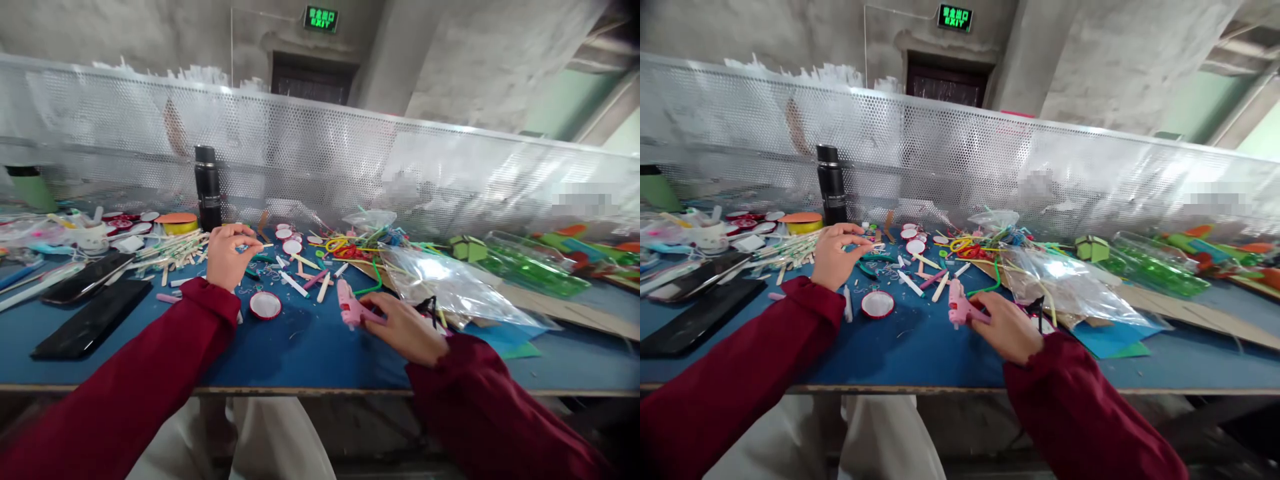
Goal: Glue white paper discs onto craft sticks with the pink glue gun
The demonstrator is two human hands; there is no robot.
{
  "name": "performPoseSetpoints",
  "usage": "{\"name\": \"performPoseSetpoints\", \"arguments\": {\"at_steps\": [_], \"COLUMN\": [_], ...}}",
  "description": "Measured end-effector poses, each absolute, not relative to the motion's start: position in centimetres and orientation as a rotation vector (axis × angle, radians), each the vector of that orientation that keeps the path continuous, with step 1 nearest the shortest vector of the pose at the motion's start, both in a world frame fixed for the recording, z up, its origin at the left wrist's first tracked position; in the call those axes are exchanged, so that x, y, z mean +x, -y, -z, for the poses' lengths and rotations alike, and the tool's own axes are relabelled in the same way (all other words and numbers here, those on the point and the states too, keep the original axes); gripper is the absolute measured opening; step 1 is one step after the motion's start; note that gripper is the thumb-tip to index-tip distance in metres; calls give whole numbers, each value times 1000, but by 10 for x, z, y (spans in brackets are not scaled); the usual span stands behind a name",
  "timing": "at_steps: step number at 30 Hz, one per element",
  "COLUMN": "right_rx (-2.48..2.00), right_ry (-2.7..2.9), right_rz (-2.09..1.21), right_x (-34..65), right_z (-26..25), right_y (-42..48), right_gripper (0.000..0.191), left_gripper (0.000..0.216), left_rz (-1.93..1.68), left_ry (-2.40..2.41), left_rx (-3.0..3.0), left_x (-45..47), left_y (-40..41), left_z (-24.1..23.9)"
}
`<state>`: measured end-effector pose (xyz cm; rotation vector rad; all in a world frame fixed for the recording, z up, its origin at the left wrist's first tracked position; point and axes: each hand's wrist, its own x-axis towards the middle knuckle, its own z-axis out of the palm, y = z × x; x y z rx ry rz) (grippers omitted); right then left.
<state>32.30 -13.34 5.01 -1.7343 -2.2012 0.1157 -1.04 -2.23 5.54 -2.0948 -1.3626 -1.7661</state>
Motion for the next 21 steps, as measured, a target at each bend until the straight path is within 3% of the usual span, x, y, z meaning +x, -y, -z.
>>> {"name": "performPoseSetpoints", "arguments": {"at_steps": [9, 15, 21], "right_rx": [-1804, -1646, -1263], "right_ry": [2205, 2075, 1885], "right_rz": [-288, -61, -70], "right_x": [341, 336, 266], "right_z": [-22, -26, -66], "right_y": [123, 132, 145], "right_gripper": [43, 49, 20], "left_gripper": [2, 4, 9], "left_rz": [1830, 2028, 2133], "left_ry": [1387, 1335, 1359], "left_rx": [-2244, -2293, -2440], "left_x": [-3, -2, 1], "left_y": [24, 24, 27], "left_z": [-55, -54, -53]}}
